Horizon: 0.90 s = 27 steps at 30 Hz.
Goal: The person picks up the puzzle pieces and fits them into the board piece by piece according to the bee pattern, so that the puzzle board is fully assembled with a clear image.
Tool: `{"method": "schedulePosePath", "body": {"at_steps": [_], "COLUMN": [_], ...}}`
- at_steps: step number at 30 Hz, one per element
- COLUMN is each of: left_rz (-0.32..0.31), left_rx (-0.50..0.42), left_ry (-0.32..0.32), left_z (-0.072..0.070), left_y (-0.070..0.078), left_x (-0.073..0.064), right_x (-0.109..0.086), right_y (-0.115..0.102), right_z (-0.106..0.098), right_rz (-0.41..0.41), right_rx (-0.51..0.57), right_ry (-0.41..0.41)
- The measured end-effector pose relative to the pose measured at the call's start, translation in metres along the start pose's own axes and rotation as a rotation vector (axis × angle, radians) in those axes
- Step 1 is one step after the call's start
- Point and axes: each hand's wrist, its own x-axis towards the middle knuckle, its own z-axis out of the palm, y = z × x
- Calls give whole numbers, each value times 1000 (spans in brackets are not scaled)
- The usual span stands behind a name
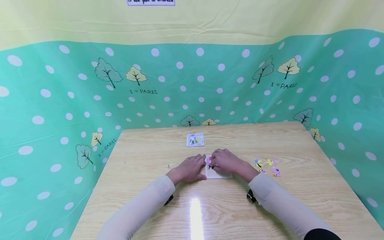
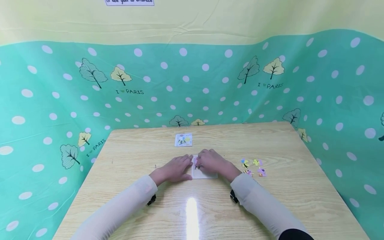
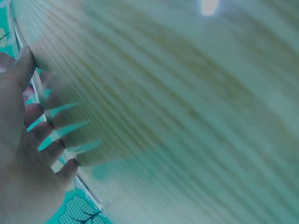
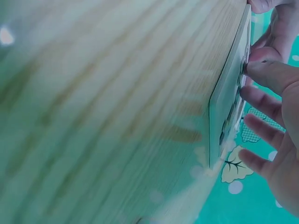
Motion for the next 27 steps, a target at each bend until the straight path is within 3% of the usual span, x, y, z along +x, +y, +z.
{"method": "schedulePosePath", "body": {"at_steps": [6,10,15,22,27], "left_rz": [-6,-5,-8,-3,-13], "left_rx": [-11,-15,-13,-22,-30], "left_ry": [1,6,8,6,-3], "left_z": [-2,-2,-2,-2,-2], "left_y": [0,1,0,1,1], "left_x": [0,0,0,-1,-1], "right_x": [-3,-4,-7,-16,-23], "right_y": [8,11,12,19,27], "right_z": [0,0,-1,-9,-11], "right_rz": [33,1,-29,-5,2], "right_rx": [-43,-52,-2,107,109], "right_ry": [1,-7,-22,37,55]}}
